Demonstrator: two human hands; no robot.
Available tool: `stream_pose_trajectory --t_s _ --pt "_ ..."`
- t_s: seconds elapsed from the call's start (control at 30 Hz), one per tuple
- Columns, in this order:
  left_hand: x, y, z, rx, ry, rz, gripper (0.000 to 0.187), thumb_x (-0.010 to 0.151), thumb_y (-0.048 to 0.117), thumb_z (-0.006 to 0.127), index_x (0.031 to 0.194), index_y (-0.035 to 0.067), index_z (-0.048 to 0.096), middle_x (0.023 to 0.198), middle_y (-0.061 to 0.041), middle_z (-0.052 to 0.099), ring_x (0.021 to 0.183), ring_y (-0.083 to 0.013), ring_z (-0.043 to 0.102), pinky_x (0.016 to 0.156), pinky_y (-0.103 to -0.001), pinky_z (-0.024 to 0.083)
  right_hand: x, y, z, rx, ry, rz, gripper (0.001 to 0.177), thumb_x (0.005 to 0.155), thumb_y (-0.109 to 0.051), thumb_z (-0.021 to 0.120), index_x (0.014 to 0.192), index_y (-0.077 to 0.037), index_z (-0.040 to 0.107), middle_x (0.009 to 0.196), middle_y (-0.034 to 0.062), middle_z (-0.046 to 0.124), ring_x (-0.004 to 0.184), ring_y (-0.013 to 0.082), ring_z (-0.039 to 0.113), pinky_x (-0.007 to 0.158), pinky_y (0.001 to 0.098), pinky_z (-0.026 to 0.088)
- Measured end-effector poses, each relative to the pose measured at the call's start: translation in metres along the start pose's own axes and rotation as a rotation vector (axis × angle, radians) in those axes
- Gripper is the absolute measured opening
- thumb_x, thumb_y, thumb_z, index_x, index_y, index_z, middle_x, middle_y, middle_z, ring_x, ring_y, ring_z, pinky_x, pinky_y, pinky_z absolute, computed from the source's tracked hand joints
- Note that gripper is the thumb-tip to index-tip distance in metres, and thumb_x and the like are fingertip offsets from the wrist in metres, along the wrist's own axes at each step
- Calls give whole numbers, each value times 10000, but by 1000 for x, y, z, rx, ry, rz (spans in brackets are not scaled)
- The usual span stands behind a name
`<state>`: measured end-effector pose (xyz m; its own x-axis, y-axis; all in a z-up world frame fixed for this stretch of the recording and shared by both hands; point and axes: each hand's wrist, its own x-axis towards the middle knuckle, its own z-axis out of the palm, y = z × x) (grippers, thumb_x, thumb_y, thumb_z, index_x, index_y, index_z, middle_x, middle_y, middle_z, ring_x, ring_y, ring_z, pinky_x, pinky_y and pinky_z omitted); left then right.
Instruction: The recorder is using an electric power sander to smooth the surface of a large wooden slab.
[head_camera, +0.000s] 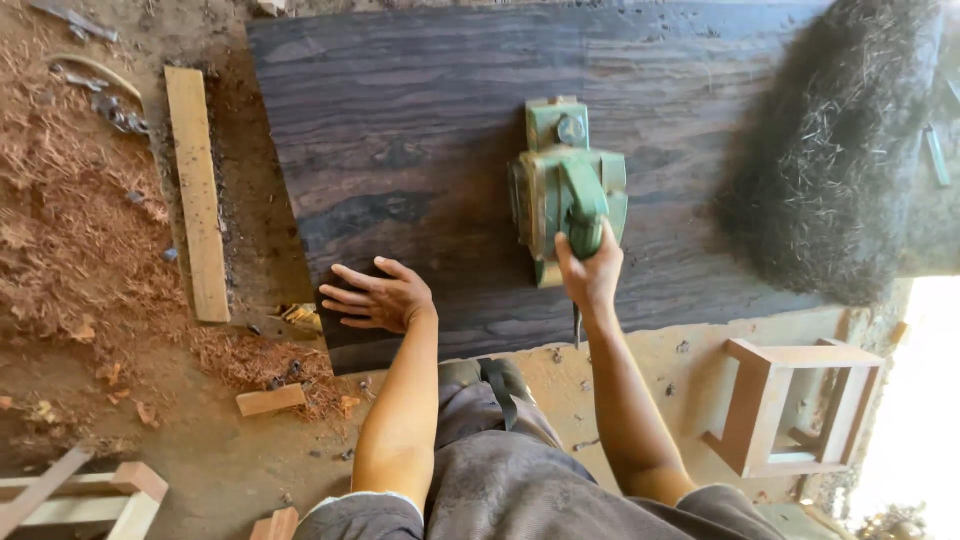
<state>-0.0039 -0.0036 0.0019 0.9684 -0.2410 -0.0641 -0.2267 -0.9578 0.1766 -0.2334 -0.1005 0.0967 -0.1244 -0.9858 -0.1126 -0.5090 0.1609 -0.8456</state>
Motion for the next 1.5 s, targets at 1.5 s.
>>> stream_pose_trajectory --t_s 1.5 --pt "3 -5 3 -4 -24 -23 724 1036 484 467 1627 109 283 1694 -250 116 1568 -455 99 1220 -657 134 -14 -8 10 -7 3 25 347 848 -157 763 1164 -49 668 943 68 716 866 163 670 801 345 545"
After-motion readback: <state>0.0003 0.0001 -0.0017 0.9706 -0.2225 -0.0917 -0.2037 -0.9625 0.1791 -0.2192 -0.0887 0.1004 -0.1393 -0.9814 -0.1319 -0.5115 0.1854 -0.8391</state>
